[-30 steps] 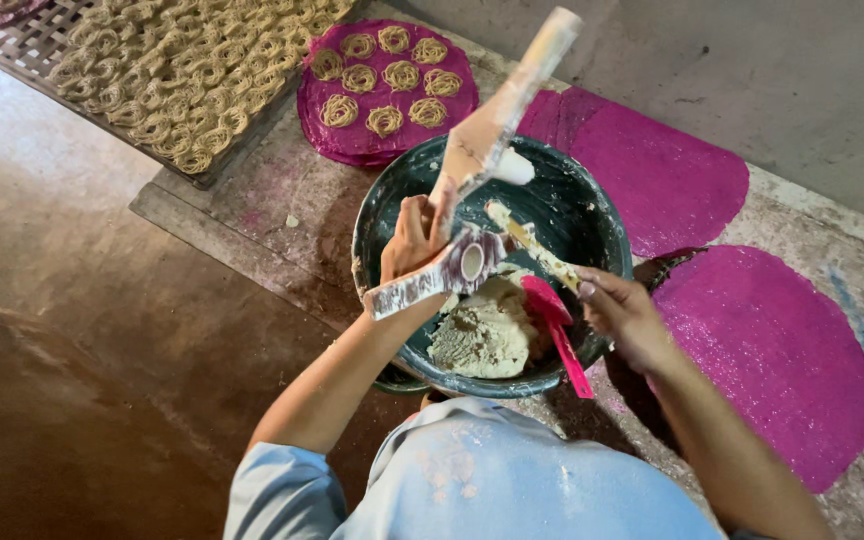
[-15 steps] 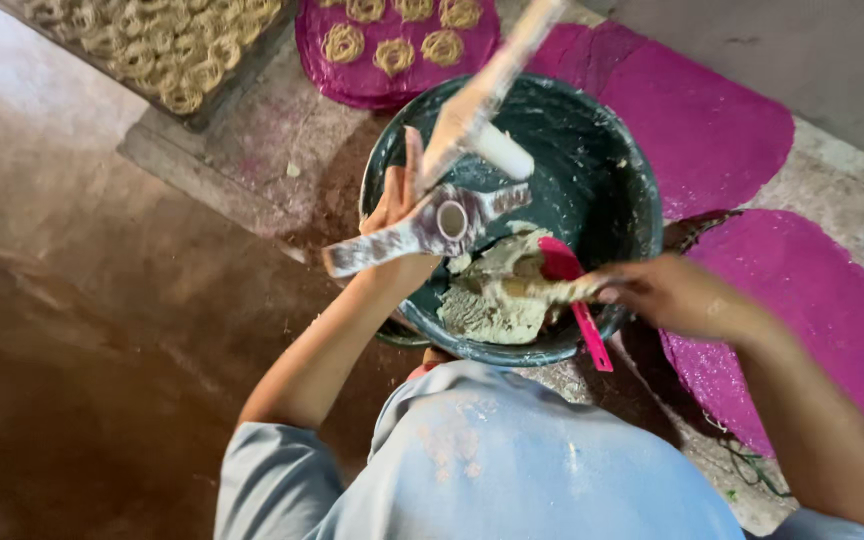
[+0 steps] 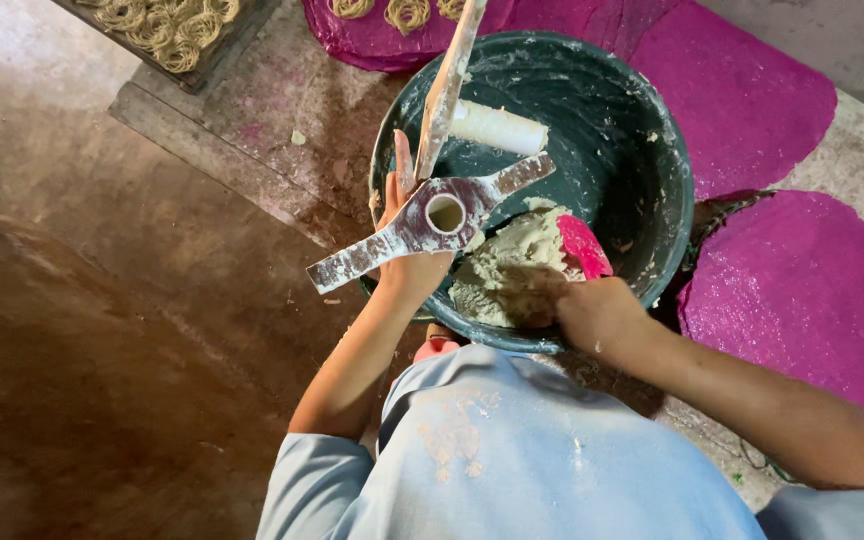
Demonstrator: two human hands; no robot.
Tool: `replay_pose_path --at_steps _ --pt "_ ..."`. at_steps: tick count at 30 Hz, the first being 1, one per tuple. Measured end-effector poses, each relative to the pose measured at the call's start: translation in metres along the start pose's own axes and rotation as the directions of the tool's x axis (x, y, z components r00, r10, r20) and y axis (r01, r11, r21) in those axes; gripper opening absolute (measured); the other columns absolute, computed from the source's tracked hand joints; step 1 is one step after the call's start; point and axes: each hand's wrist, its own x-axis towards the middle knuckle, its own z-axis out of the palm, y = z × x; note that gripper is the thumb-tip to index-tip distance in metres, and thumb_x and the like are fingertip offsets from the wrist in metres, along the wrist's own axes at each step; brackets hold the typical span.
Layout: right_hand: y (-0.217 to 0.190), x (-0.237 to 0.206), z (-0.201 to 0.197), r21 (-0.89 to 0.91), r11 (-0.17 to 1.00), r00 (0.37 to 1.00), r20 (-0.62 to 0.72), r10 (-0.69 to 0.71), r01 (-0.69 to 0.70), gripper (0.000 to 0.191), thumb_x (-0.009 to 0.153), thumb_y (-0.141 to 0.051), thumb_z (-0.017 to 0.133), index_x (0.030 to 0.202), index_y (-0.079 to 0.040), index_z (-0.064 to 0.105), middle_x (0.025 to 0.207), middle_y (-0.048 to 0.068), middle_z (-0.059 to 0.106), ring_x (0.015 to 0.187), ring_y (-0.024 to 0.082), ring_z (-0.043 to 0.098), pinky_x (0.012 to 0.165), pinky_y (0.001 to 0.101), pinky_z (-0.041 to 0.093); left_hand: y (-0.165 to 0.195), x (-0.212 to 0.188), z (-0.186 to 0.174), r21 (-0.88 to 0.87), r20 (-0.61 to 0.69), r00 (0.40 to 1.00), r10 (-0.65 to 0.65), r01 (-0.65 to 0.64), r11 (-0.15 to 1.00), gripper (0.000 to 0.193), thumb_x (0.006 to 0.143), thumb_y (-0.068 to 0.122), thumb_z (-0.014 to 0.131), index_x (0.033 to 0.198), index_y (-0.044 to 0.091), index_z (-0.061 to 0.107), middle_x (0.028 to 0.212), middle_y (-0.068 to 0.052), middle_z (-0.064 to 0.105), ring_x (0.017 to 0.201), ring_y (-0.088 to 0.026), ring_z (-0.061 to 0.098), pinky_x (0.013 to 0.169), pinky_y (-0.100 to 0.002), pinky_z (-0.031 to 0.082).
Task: The person uses a manual noodle press to extrude dough into spiral shapes onto purple mats. They repeatedly load dough into the press, squeeze it, and wipe the tool with a pink spatula. Completed mats are moved aside and new ones are brought into place.
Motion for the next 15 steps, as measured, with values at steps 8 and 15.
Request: replay_pose_path --at_steps 8,15 --pt "-0.02 -0.016 -0.018 0.42 0.905 0.993 -0.12 -0.021 0.07 0.044 0.079 -0.031 0.073 0.119 -0.013 0.073 0.092 0.018 0.074 0.072 0.037 0.071 0.063 0.0476 0.056 0.005 0.003 -0.002 -0.159 0.083 0.988 -0.128 0.14 0.977 0.066 0.086 0.031 0.081 0.141 0.005 0.054 0.156 -0.019 0.037 0.126 -0.036 0.055 0.104 -0.048 0.052" --pt "0.032 -0.083 -0.071 0.797 0.601 0.985 -0.046 0.167 -0.064 0.035 0.094 -0.031 0.062 0.124 -0.016 0.072 0.099 0.006 0.083 0.081 0.019 0.077 0.074 0.0369 0.059 0.004 0.023 -0.022 -0.068 0.013 0.998 0.054 -0.053 0.996 0.073 0.084 0.029 0.085 0.146 0.005 0.054 0.156 -0.023 0.045 0.125 -0.036 0.057 0.099 -0.047 0.053"
